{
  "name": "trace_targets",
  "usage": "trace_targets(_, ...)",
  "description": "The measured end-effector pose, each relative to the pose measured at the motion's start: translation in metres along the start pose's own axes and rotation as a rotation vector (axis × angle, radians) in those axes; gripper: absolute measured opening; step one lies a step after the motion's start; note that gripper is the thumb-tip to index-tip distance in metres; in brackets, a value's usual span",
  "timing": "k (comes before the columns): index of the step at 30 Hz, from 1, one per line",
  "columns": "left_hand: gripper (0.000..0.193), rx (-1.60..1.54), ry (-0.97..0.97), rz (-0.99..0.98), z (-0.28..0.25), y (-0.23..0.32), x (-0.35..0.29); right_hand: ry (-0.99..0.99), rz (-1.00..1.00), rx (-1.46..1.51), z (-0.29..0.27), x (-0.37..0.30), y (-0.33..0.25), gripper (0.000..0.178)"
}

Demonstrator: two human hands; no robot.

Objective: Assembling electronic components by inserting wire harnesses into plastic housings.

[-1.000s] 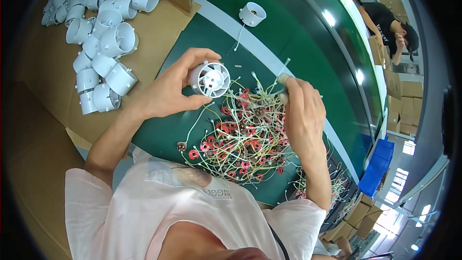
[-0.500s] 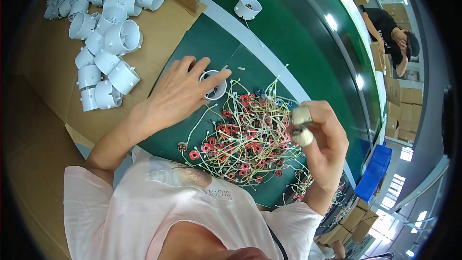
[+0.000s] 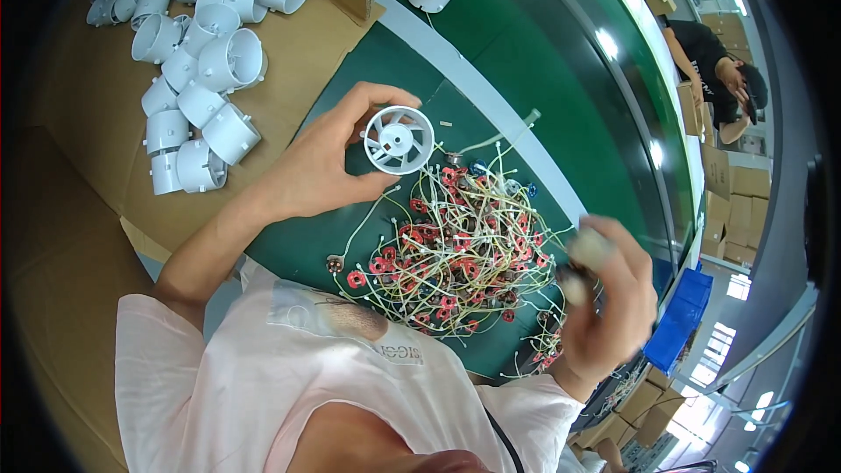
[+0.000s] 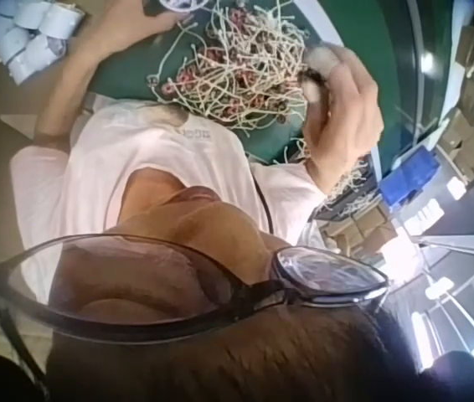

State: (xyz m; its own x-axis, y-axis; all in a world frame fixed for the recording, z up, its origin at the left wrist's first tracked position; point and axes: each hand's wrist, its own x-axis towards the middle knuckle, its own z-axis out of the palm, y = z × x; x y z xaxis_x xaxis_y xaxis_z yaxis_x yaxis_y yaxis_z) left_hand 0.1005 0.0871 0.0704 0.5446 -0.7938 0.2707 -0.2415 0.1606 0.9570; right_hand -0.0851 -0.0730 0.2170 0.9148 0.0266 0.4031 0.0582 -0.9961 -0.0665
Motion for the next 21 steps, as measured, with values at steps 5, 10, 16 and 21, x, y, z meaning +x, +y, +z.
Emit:
trace_targets(5, 0.062, -0.410, -0.161, -0.162, -0.004, 0.002, 0.000, 0.209, 0.357, 0.871, 0.017, -0.002, 0.007, 0.026)
trace_targets(10, 0.065, -0.470, -0.252, -0.192, -0.010, 0.006, 0.002, 0.180, 0.472, 1.481, 0.066, 0.012, 0.037, 0.035)
trace_targets(16, 0.069, -0.367, -0.285, -0.272, -0.016, 0.009, 0.005, 0.136, 0.333, 1.280, 0.064, 0.016, 0.033, 0.029)
trace_targets(21, 0.065, -0.192, -0.285, -0.175, -0.013, 0.006, 0.004, -0.023, 0.181, 0.993, 0.061, 0.026, 0.035, 0.028)
